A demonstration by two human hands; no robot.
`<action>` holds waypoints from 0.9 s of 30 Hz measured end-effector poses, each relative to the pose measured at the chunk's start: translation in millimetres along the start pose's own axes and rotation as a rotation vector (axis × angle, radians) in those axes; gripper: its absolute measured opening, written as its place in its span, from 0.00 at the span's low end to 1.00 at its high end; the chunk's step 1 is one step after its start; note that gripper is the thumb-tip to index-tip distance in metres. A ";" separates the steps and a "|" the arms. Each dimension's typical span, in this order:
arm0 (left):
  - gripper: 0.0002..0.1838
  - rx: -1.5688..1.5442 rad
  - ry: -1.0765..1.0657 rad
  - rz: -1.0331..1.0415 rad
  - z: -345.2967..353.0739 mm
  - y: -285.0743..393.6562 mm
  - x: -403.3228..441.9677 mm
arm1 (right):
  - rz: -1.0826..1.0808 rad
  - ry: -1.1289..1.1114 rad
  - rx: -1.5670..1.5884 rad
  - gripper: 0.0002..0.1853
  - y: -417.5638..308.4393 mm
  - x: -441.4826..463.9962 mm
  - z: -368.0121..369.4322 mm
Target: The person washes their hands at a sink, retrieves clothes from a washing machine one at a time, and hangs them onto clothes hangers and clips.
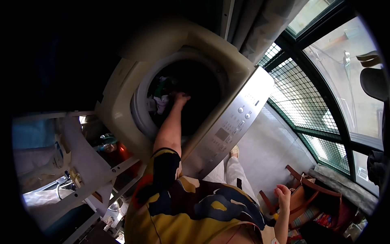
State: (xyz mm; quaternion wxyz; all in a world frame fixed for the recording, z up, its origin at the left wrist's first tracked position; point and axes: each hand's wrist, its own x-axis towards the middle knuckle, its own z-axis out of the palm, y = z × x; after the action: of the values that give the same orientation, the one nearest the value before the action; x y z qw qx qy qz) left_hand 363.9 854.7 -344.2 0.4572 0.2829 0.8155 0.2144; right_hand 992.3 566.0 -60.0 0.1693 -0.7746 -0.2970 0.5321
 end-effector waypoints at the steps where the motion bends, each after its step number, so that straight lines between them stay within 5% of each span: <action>1: 0.24 -0.023 -0.014 0.049 -3.2 -1.7 4.1 | 0.000 0.005 -0.003 0.09 -1.6 -3.7 3.3; 4: 0.17 -0.086 -0.011 0.205 -52.0 70.0 -50.7 | -0.036 0.000 -0.024 0.10 -14.8 -7.5 13.8; 8: 0.14 -0.570 -0.241 0.598 -137.8 135.5 -94.4 | -0.121 -0.034 -0.050 0.11 -24.6 -7.0 21.6; 12: 0.26 -1.011 -0.127 0.763 -214.3 229.7 -283.9 | -0.182 -0.098 -0.062 0.12 -24.8 8.5 29.5; 15: 0.23 -1.307 -0.626 0.931 -236.5 249.1 -382.0 | -0.262 -0.145 -0.047 0.13 -32.2 15.0 34.7; 17: 0.20 -0.987 -0.702 0.928 -222.8 250.8 -364.9 | -0.315 -0.196 -0.037 0.13 -41.2 12.9 34.2; 18: 0.18 -0.100 -0.456 0.922 -217.0 252.0 -341.6 | -0.342 -0.218 -0.033 0.13 -39.7 9.1 28.4; 19: 0.17 0.246 -0.337 0.897 -211.3 254.8 -342.9 | -0.406 -0.222 -0.060 0.13 -32.3 13.6 16.4; 20: 0.16 0.145 -0.303 0.903 -209.8 266.5 -365.7 | -0.469 -0.219 -0.079 0.13 -24.4 21.3 5.2; 21: 0.15 -0.397 -0.111 0.844 -209.6 276.3 -394.5 | -0.519 -0.216 -0.090 0.13 -9.6 23.7 -0.4; 24: 0.18 -0.998 -0.456 0.980 -202.3 308.1 -448.6 | -0.526 -0.164 0.013 0.12 -27.5 -4.4 -33.0; 27: 0.19 -1.015 -0.575 1.027 -172.8 336.8 -514.5 | -0.678 -0.137 0.098 0.12 -44.9 -20.8 -53.8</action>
State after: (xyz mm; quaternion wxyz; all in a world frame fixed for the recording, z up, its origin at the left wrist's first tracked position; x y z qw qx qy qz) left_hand 520.5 752.7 266.7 0.5679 0.4258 0.2337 0.6645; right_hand 1024.2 590.0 1.3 0.3530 -0.5854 -0.5223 0.5098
